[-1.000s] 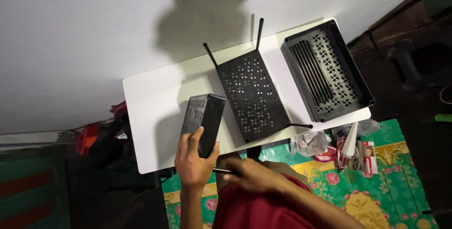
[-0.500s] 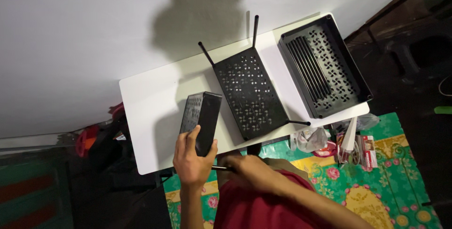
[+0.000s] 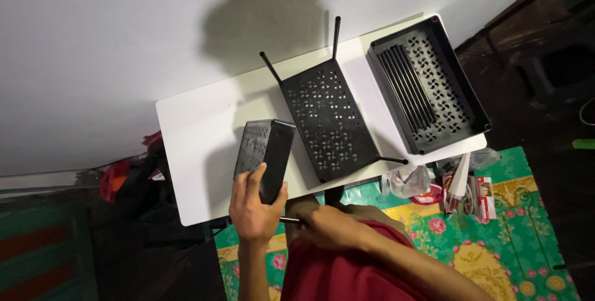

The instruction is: The person assembles a black perforated plastic frame by hand, inserting and adjusting side panels and a base tray on a white table. The person repeatedly aligns and presses the components together, then separates and repositions them to fit the pieces.

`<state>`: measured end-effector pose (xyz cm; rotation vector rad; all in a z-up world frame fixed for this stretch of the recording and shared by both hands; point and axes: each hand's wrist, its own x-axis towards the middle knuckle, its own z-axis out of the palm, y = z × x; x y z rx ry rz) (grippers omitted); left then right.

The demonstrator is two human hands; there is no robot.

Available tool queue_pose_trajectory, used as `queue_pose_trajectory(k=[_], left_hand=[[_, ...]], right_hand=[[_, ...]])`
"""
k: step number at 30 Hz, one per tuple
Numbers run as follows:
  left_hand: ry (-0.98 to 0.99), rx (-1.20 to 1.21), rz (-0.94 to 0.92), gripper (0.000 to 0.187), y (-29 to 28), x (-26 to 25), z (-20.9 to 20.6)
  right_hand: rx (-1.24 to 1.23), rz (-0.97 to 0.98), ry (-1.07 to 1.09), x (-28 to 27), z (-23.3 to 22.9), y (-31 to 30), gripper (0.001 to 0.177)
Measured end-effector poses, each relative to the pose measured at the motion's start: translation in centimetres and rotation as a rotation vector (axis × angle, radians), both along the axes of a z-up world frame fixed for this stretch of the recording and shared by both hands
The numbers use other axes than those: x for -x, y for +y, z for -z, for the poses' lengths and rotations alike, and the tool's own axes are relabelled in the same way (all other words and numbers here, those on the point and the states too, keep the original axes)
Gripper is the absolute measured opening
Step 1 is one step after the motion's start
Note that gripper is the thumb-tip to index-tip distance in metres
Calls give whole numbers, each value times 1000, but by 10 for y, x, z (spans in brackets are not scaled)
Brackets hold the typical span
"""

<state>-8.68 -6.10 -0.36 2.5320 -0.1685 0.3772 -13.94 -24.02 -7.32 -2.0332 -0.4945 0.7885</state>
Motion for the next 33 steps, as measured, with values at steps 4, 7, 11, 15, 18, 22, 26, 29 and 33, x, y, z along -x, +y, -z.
queue_pose_trajectory(k=[4,7,11,15,18,22,26,29,33], left_hand=[[-48,-12,-3,56,-2,1,1],[-44,-4,-1,56,-4,-1,-1],[-37,0,-18,57,-3,-3,-6],[-6,35,-29,60,-8,-3,-9],[-1,69,-46,57,-11,-2,-9],[-40,36,-9,58,-14,-4,-9],[-12,26,-13,59,-12,-3,-9],[9,40,4,59,-11,-6,-8],[-42,36,49,60,-6,-8,-9]], right_hand=[[-475,19,417,-22,12,-8,43],[-420,2,612,-30,24,-9,48],[-282,105,-48,-8,11,5,28],[-176,231,-300,2,-19,-1,20],[-263,249,-195,-6,-31,-10,28],[-307,140,139,-21,-27,-16,26],[82,-3,-102,-7,-21,-2,33],[135,25,-184,6,-20,-5,33],[-205,122,7,-3,-12,-8,40]])
